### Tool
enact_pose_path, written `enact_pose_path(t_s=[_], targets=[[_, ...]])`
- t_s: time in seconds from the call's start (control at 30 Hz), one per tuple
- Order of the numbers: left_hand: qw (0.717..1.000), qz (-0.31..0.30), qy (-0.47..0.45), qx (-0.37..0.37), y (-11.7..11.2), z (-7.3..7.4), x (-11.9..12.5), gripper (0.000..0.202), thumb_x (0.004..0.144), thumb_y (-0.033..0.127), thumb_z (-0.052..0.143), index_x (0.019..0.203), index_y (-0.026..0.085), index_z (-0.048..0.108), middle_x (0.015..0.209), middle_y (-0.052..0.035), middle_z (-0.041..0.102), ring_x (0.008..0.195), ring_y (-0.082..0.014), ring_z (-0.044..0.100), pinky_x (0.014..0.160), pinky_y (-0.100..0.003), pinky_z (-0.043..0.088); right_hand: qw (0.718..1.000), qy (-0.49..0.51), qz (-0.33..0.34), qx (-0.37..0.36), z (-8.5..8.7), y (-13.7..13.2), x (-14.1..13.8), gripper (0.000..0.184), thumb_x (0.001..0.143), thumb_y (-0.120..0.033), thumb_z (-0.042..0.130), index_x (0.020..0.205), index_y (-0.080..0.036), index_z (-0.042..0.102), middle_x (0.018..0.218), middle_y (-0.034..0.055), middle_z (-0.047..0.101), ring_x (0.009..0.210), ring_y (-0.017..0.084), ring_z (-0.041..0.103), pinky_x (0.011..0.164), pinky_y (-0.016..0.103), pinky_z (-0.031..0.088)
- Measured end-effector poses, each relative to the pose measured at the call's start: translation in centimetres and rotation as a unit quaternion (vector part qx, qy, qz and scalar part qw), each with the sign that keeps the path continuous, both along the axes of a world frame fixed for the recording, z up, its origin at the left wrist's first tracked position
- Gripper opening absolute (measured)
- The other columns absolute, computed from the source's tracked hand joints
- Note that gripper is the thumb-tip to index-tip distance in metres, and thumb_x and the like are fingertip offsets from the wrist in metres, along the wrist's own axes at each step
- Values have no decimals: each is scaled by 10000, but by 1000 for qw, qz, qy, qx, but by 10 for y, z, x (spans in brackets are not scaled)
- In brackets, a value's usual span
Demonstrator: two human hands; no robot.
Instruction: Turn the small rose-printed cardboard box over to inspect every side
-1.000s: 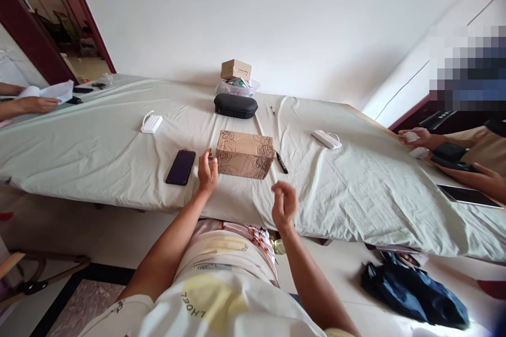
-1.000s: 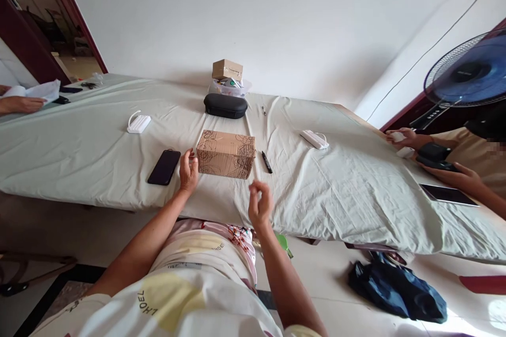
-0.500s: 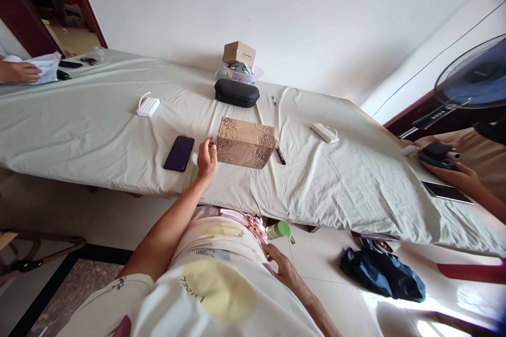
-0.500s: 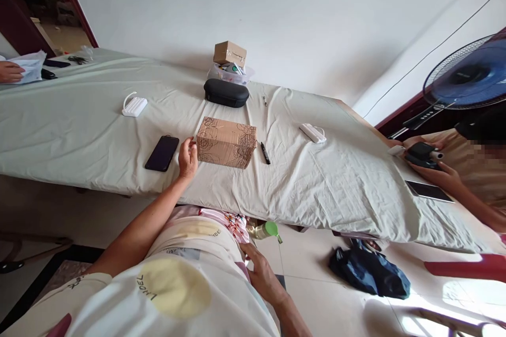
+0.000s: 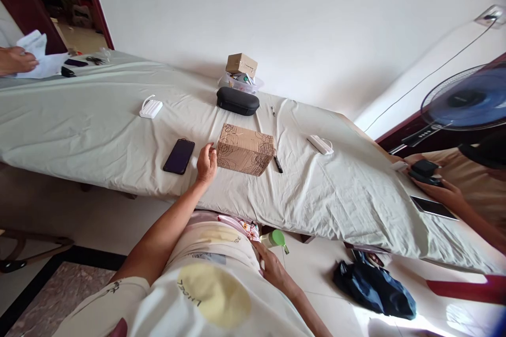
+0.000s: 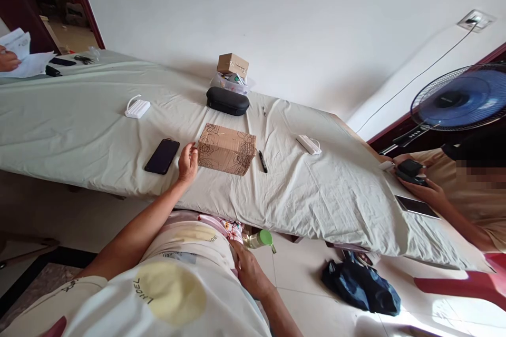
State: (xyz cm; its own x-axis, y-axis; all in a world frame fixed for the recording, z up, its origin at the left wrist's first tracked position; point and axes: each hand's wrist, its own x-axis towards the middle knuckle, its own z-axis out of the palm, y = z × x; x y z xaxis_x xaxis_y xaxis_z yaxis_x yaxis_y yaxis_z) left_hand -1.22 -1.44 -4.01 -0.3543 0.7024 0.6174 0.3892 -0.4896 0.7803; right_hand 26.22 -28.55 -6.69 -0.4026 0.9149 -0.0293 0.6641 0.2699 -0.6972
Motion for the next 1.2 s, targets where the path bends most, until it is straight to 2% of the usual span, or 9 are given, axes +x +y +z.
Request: enact_pose_path(t_s=[0.13, 0.33, 0.53, 0.67, 0.8, 0.87, 0.97, 1.07, 1.2], targets=[[1000, -1, 4, 5, -1, 0, 0, 579, 1052, 617, 336, 1272, 152, 601, 1148, -171, 683, 1036, -255, 667, 905, -388, 552, 1000, 8, 25, 10, 10, 4, -4, 695, 723, -130, 547, 1414, -197, 570, 1388, 162, 634, 1293, 294, 594, 1080, 448, 507], [1000, 2, 5, -1, -2, 0, -1, 565, 1055, 605, 342, 1268, 156, 610, 1144, -166, 687, 1039, -253, 676, 915, -378, 552, 999, -25, 22, -8, 25, 9, -15, 364, 865, -141, 493, 1170, -205, 682, 1000, 88, 754, 867, 211, 687, 824, 332, 584], [1000, -6, 2, -1, -1, -1, 0, 558, 1055, 604, 350, 1273, 159, 607, 1140, -165, 685, 1034, -253, 677, 908, -379, 555, 995, -49, 49, 72, 14, 10, -7, 658, 741, -93, 498, 1390, -143, 592, 1380, 173, 650, 1273, 286, 622, 1047, 429, 544], [1000, 1, 2, 8, -1, -2, 0, 563, 1054, 615, 343, 1267, 166, 607, 1140, -163, 682, 1027, -250, 674, 896, -378, 556, 996, -72, 24, 44, 28, 8, -15, 468, 815, -87, 461, 1219, -206, 664, 1112, 111, 755, 965, 228, 710, 833, 328, 587], [999, 20, 15, 32, -2, 3, -1, 563, 1055, 618, 324, 1241, 169, 608, 1101, -153, 673, 999, -238, 666, 886, -368, 549, 991, -114, 65, 40, 62, 18, -21, 285, 884, -97, 489, 1057, -207, 688, 913, 71, 754, 788, 200, 696, 701, 284, 543], [998, 42, 24, 51, -5, 10, -1, 548, 1060, 600, 323, 1227, 165, 612, 1101, -155, 662, 1023, -242, 657, 924, -379, 537, 987, -106, 105, 62, 86, 33, -22, 219, 959, -171, 515, 1042, -222, 712, 912, 58, 754, 803, 191, 711, 707, 274, 542], [994, 68, 39, 81, -13, 25, -2, 496, 1070, 544, 342, 1229, 162, 615, 1140, -162, 647, 1093, -253, 633, 1003, -402, 500, 983, -29, 46, 177, 122, 70, -28, 233, 1043, -274, 490, 1131, -217, 699, 1028, 83, 749, 913, 193, 720, 804, 303, 563], [992, 55, 70, 93, -21, 47, -2, 444, 1073, 481, 367, 1273, 166, 607, 1206, -171, 631, 1168, -270, 604, 1068, -436, 453, 940, 24, -62, 335, 147, 121, -44, 190, 1038, -323, 533, 1064, -229, 696, 1044, 83, 725, 1017, 221, 692, 917, 373, 543], [985, 19, 154, 82, -24, 76, 6, 372, 1050, 443, 448, 1243, 197, 651, 1331, -177, 583, 1299, -317, 531, 1142, -496, 375, 871, 42, -194, 448, 153, 194, -73, 215, 1020, -394, 565, 950, -231, 688, 1195, 86, 667, 1165, 257, 617, 1063, 474, 446]])
